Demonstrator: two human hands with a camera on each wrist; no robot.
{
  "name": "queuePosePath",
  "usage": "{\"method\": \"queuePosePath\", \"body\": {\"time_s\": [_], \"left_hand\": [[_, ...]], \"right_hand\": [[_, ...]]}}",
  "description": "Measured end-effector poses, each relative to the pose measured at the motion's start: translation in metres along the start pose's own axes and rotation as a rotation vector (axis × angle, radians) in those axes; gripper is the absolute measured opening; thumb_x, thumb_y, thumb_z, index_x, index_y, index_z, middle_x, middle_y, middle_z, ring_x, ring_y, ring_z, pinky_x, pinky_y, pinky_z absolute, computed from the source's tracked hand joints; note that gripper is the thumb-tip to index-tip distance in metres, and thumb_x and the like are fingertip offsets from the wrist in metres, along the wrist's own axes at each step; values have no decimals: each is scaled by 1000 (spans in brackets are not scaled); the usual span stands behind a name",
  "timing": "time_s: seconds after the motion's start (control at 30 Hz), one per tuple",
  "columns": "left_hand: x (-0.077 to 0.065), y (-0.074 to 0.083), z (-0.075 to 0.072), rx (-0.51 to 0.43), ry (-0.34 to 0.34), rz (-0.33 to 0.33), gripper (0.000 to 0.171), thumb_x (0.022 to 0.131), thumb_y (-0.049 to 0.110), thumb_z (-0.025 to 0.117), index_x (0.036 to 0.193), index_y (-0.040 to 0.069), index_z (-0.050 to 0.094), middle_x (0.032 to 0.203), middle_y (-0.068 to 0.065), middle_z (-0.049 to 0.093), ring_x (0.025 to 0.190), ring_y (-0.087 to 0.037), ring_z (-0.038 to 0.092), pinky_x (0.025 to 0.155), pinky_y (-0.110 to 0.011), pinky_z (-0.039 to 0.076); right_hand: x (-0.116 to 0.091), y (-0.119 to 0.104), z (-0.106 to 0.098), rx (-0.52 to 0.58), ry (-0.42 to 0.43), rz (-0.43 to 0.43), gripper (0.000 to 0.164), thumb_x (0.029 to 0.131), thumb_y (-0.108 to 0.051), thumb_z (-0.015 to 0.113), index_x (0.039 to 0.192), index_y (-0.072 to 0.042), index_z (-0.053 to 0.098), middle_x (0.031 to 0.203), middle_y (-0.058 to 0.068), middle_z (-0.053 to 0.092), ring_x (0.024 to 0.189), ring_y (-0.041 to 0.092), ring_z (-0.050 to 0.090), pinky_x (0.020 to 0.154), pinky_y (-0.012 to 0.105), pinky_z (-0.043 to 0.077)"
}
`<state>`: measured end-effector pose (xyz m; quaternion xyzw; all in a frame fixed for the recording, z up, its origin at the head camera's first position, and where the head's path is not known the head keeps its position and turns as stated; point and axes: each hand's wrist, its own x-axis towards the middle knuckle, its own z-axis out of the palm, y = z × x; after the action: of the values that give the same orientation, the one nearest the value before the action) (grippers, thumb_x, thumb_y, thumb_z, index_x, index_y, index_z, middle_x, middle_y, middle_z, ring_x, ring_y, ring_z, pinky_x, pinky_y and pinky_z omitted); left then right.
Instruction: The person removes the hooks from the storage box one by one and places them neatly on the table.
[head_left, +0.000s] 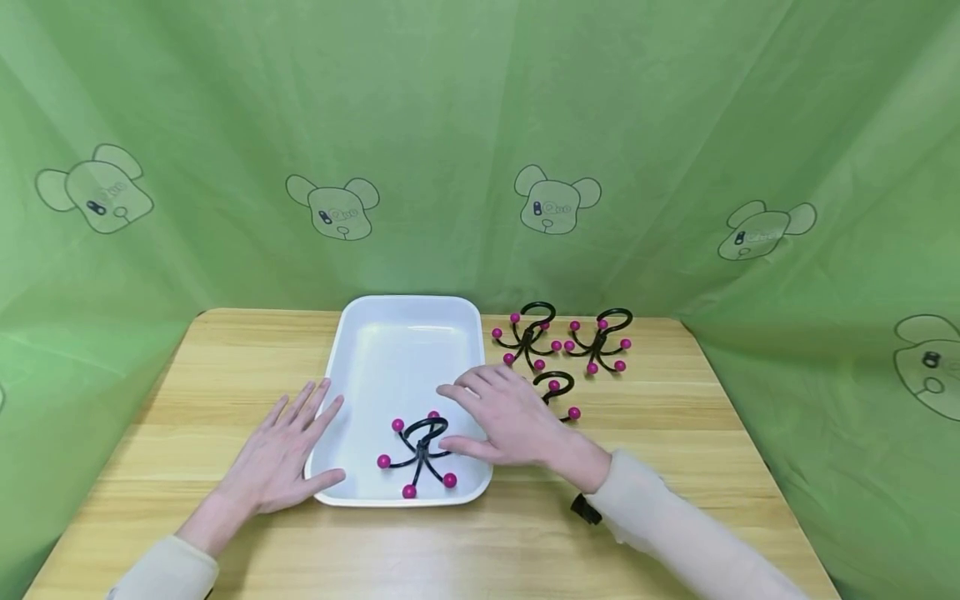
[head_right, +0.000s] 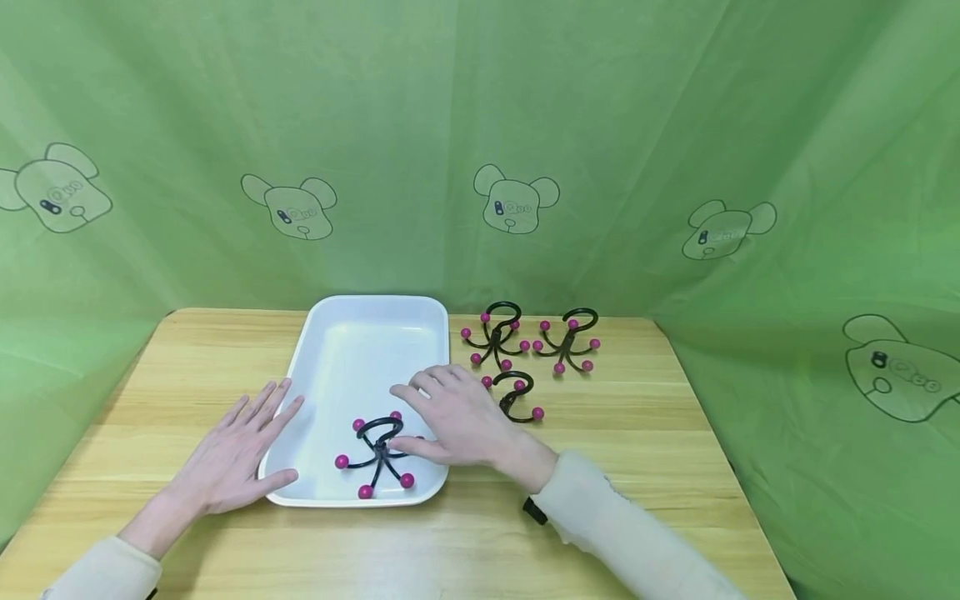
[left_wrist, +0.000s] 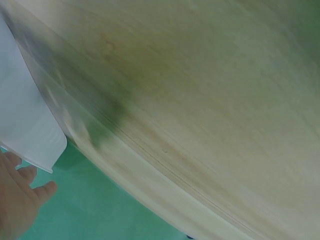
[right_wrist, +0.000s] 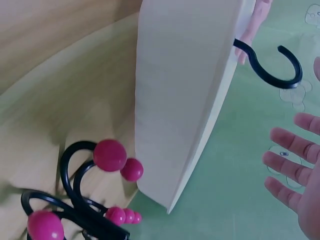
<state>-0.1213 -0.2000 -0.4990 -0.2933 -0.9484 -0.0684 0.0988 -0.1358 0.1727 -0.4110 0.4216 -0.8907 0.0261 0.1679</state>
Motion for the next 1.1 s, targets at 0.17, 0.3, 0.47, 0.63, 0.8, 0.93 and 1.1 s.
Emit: {"method": "queuePosePath", "body": {"time_s": [0.17,0.3,0.47,0.63,0.8,0.93,1.1], "left_hand": [[0,0,-1,-2,6,1,100,87,69,67,162,8,40,174,-21,28,158,-45,34,124,-68,35],[0,0,-1,-2,0,-3,100,87,69,67,162,9,40,174,-21,28,158,-45,33,124,-67,35],[0,0,-1,-2,-5,-6,100,87,69,67,163,9,39,174,-21,27,159,-45,32,125,-67,34],[0,-1,-1,2,-4,-7,100,87,69,67,163,9,39,174,-21,28,159,-45,32,125,-67,34],[0,-1,-1,3,-1,-7,100,87,69,67,162,9,40,174,-20,28,158,-45,33,125,-66,34],[0,0,0,3,1,-6,100,87,69,66,163,9,39,174,-20,28,158,-45,33,125,-67,35],[-1,0,1,0,8,-3,100,87,69,66,163,9,40,174,-20,29,158,-45,33,125,-66,34]], "right_hand": [[5,-8,4,-46,-38,-24,64,96,-70,59,138,-21,65,123,-1,74,115,21,70,99,40,58],[7,-12,7,-58,-52,-42,56,99,-66,58,133,-23,67,118,-3,75,108,19,71,92,36,60],[9,-14,11,-54,-55,-52,48,102,-62,56,129,-24,68,115,-5,75,103,17,72,88,34,61],[12,-14,14,-68,-34,-68,42,104,-59,55,123,-25,69,107,-8,74,96,13,71,83,32,60],[15,-17,13,-90,-25,-79,30,106,-52,55,112,-26,69,100,-9,72,89,11,69,80,30,58],[16,-19,14,-87,-16,-84,23,107,-45,55,107,-26,68,96,-10,71,86,10,67,77,28,57],[16,-20,16,-73,3,-98,22,108,-43,54,105,-26,68,94,-10,69,83,9,65,75,26,57]]}}
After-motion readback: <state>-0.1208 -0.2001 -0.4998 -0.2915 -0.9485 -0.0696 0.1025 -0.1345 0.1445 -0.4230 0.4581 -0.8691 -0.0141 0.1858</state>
